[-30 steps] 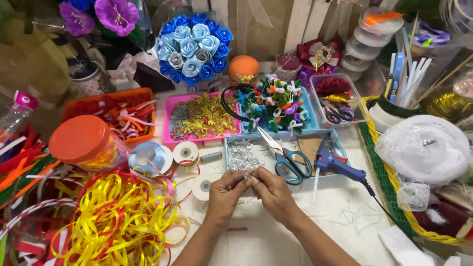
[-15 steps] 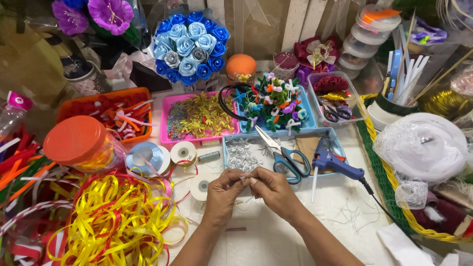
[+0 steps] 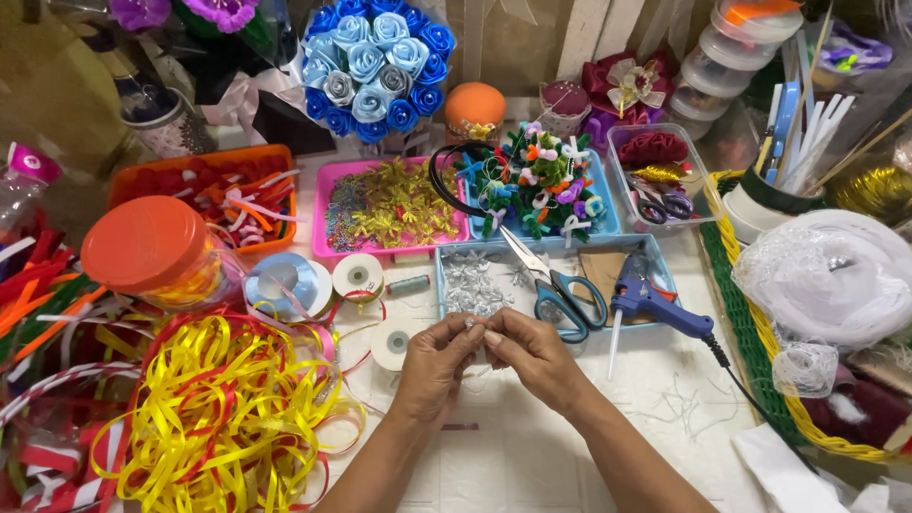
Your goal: A person is seen assembling decorative stars by carefully threading small silver star-shaped beads onto a thin wire at a craft table.
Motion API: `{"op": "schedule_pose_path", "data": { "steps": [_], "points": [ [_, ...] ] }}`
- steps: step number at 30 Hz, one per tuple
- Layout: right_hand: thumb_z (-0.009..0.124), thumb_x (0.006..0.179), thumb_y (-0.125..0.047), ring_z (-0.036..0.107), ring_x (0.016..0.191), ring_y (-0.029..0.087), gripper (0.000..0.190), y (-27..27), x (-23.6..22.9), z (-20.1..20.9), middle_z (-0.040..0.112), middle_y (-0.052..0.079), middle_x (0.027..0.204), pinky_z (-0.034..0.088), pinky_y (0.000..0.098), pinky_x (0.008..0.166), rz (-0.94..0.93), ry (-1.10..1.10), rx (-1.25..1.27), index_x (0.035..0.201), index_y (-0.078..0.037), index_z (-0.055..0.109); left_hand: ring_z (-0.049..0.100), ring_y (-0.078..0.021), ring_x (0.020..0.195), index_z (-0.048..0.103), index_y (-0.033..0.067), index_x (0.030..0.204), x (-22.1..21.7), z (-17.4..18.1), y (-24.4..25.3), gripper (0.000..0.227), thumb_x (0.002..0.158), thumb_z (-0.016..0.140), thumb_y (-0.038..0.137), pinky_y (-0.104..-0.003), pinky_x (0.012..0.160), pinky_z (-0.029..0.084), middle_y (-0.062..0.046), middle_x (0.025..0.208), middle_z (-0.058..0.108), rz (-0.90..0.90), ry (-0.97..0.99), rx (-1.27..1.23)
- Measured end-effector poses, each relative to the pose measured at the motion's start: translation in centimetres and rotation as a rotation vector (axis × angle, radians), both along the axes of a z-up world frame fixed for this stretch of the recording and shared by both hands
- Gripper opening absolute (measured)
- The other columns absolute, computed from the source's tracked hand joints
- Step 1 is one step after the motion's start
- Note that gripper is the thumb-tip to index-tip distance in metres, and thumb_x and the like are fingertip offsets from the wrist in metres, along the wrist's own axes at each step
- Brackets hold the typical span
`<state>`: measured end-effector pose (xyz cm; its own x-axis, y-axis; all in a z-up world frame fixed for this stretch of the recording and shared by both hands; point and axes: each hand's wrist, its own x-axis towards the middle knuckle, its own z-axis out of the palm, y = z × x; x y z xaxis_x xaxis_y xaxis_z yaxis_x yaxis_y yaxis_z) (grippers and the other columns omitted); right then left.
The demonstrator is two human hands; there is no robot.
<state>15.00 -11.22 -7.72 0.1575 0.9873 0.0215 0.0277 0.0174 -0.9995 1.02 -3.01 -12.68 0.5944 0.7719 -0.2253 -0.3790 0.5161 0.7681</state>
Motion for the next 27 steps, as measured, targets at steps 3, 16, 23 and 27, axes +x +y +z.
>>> {"op": "schedule_pose_path", "data": {
  "steps": [3, 16, 23, 27],
  "points": [
    [0.056, 0.103, -0.013, 0.057, 0.073, 0.015, 0.016, 0.1, -0.2, -0.5, 0.055, 0.005, 0.077, 0.052, 0.0300, 0.068, -0.034, -0.023, -0.005, 0.090, -0.005, 0.061, 0.061, -0.0121, 0.077, 0.079, 0.0045, 0.100, 0.0, 0.1, 0.1, 0.016, 0.086, 0.081, 0.013, -0.023, 0.068, 0.044, 0.000, 0.091, 0.070, -0.010, 0.002, 0.004],
    [0.053, 0.101, -0.017, 0.052, 0.065, 0.016, 0.019, 0.6, -0.3, -2.9, 0.053, 0.005, 0.069, 0.046, 0.0301, 0.063, -0.059, 0.035, 0.061, 0.084, -0.007, 0.056, 0.072, -0.0240, 0.067, 0.077, 0.0021, 0.098, -0.4, 2.4, 0.5, 0.013, 0.089, 0.077, 0.012, -0.034, 0.073, 0.063, -0.008, 0.086, 0.064, -0.048, -0.002, 0.295],
    [0.050, 0.103, -0.014, 0.057, 0.062, 0.017, 0.025, 0.9, -0.4, -4.2, 0.057, 0.008, 0.061, 0.052, 0.0320, 0.061, -0.122, -0.107, 0.140, 0.088, -0.002, 0.065, 0.068, -0.0110, 0.082, 0.079, -0.0051, 0.101, 0.2, 2.4, -0.1, 0.016, 0.089, 0.080, 0.006, -0.028, 0.083, 0.058, -0.008, 0.089, 0.069, 0.011, 0.045, 0.309],
    [0.049, 0.104, -0.015, 0.056, 0.062, 0.017, 0.027, 0.8, -0.2, -4.9, 0.058, 0.008, 0.062, 0.052, 0.0332, 0.062, -0.139, -0.160, 0.158, 0.090, -0.001, 0.067, 0.068, -0.0100, 0.081, 0.079, -0.0052, 0.098, 0.2, 2.7, 0.0, 0.014, 0.090, 0.078, 0.006, -0.028, 0.083, 0.058, -0.008, 0.087, 0.068, 0.001, 0.048, 0.282]
  ]
}}
